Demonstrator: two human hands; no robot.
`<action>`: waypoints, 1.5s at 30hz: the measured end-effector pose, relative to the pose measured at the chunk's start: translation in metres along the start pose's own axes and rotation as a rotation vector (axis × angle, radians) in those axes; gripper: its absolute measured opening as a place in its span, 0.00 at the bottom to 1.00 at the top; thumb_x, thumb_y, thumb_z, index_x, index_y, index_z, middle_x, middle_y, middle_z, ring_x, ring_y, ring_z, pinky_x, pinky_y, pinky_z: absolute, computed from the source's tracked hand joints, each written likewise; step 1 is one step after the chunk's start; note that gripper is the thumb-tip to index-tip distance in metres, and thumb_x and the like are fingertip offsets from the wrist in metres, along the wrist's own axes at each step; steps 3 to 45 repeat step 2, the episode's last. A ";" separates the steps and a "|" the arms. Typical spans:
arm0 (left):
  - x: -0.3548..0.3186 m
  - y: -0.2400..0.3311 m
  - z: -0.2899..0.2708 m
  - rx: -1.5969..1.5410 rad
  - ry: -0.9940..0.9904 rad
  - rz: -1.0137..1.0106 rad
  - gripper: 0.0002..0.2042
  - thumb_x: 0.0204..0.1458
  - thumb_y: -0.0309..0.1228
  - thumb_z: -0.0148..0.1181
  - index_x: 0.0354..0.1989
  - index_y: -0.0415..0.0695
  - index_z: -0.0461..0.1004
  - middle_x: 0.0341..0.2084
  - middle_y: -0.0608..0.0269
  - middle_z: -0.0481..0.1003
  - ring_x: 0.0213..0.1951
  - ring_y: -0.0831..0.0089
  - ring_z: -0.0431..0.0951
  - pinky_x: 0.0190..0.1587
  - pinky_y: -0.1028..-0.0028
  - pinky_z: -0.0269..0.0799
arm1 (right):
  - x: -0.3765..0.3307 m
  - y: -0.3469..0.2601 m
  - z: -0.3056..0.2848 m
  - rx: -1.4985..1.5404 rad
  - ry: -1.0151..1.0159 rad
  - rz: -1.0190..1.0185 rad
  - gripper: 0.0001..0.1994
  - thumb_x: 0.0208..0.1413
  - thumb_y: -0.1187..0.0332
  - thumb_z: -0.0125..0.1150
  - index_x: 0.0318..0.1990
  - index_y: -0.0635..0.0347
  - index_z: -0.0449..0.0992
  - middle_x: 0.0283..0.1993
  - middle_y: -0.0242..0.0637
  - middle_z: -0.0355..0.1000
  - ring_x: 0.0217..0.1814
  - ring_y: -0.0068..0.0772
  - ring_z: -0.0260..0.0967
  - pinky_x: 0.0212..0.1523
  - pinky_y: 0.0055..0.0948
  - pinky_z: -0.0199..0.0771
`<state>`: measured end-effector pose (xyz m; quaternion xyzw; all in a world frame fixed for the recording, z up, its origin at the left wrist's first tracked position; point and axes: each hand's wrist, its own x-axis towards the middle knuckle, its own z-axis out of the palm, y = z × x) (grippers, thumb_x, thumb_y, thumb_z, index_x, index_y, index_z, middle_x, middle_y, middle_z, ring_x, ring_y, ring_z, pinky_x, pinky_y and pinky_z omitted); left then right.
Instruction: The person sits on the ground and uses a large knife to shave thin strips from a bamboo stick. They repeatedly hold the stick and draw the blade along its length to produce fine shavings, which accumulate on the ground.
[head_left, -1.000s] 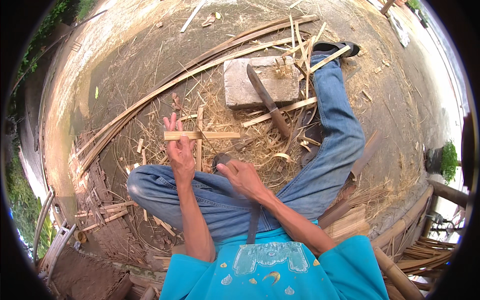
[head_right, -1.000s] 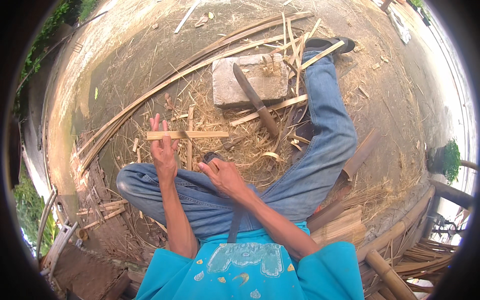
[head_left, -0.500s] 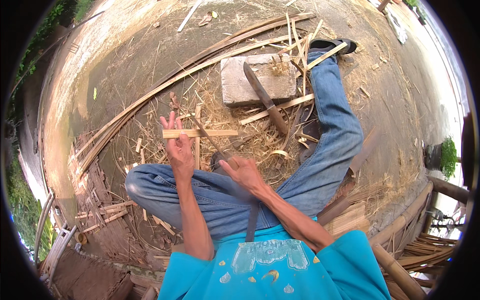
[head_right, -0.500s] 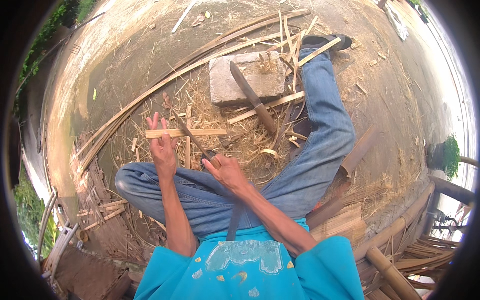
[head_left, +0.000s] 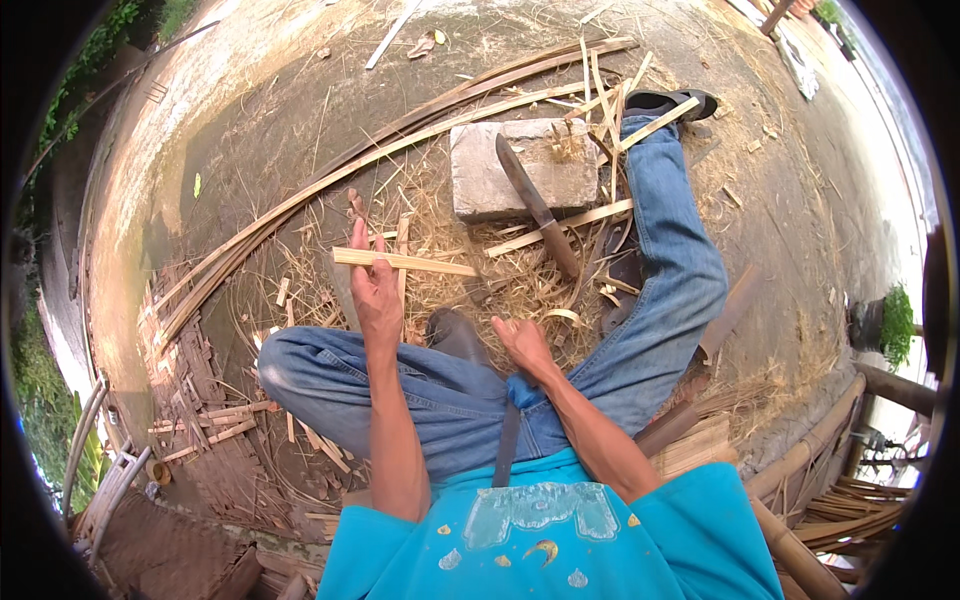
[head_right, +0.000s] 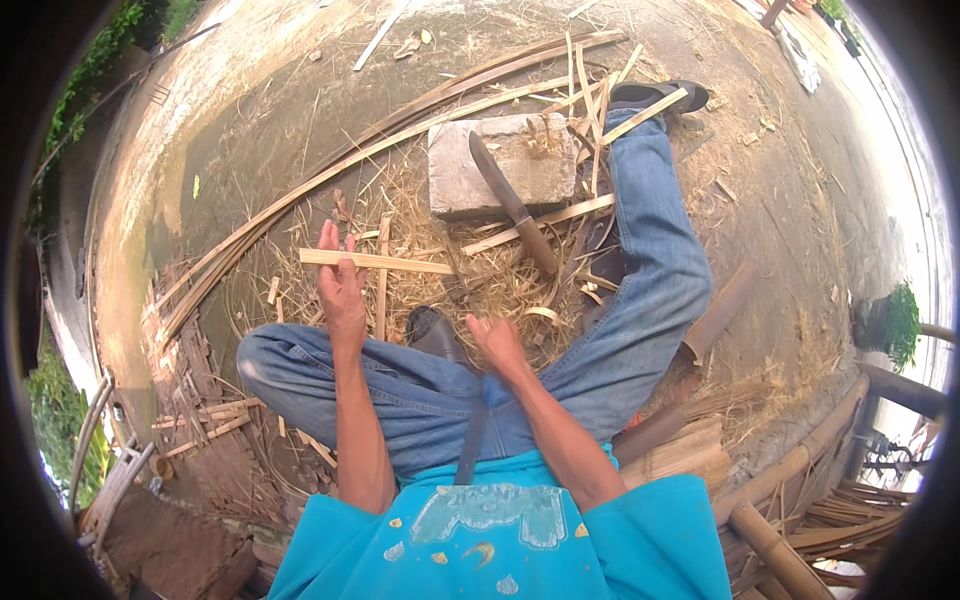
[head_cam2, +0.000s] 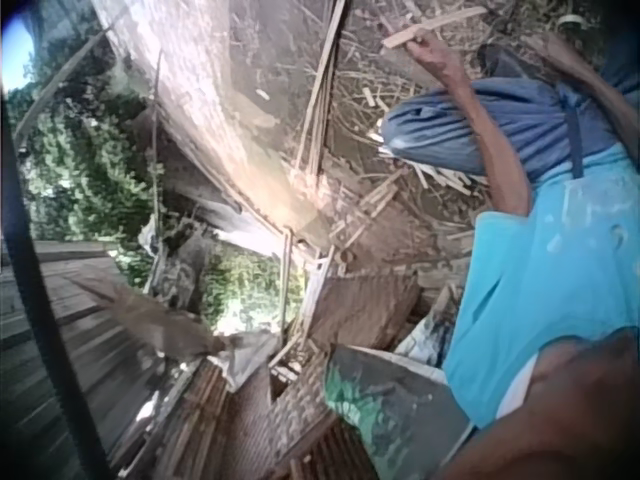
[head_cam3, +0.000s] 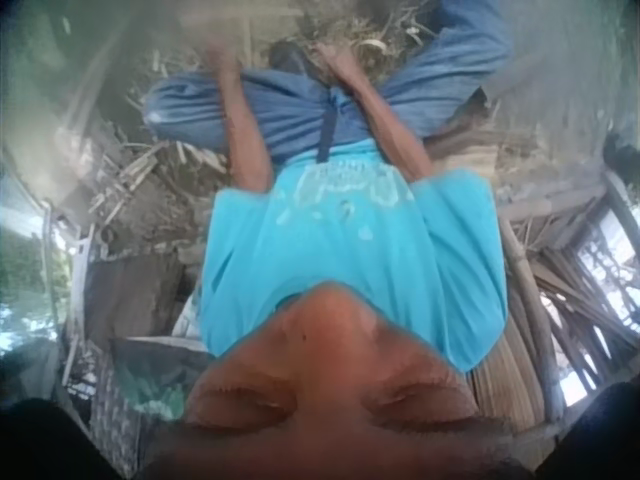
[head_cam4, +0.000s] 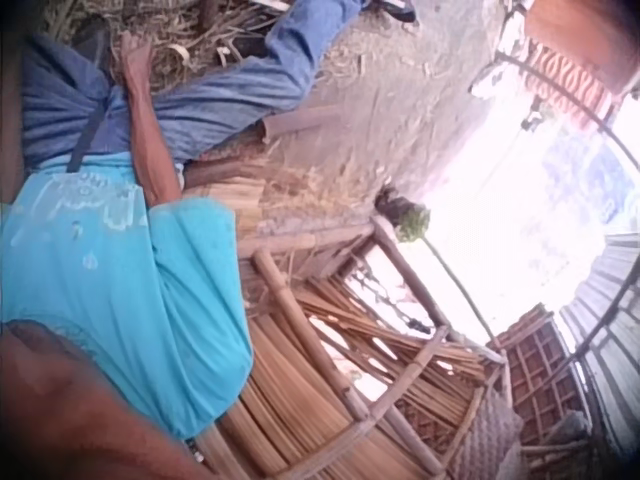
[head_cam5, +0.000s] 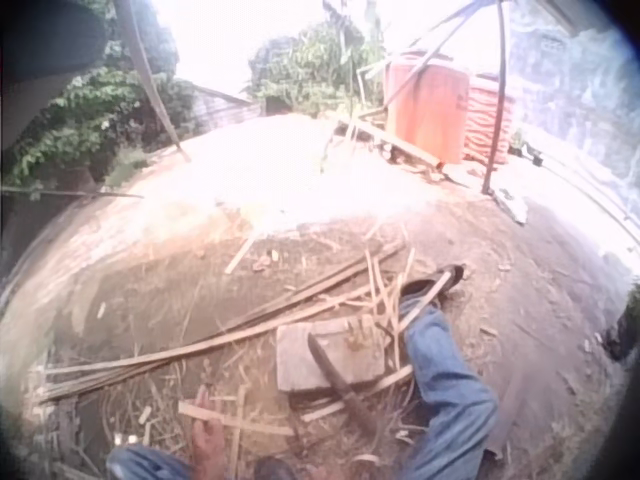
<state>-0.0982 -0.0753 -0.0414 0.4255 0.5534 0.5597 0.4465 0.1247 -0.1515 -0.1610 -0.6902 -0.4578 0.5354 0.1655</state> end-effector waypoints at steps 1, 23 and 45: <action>0.006 -0.009 0.006 0.034 -0.002 -0.032 0.27 0.73 0.34 0.46 0.77 0.45 0.50 0.78 0.55 0.45 0.75 0.54 0.56 0.63 0.57 0.76 | 0.003 -0.001 0.002 -0.002 -0.009 -0.010 0.31 0.62 0.44 0.61 0.24 0.70 0.75 0.23 0.54 0.73 0.26 0.48 0.68 0.35 0.50 0.70; 0.006 -0.013 0.001 0.034 0.007 -0.025 0.27 0.73 0.34 0.46 0.77 0.45 0.50 0.78 0.55 0.45 0.75 0.54 0.56 0.63 0.57 0.76 | 0.005 -0.001 0.004 -0.004 -0.018 -0.020 0.31 0.62 0.44 0.61 0.25 0.70 0.75 0.25 0.55 0.75 0.27 0.48 0.70 0.37 0.51 0.71; 0.006 -0.013 0.001 0.034 0.007 -0.025 0.27 0.73 0.34 0.46 0.77 0.45 0.50 0.78 0.55 0.45 0.75 0.54 0.56 0.63 0.57 0.76 | 0.005 -0.001 0.004 -0.004 -0.018 -0.020 0.31 0.62 0.44 0.61 0.25 0.70 0.75 0.25 0.55 0.75 0.27 0.48 0.70 0.37 0.51 0.71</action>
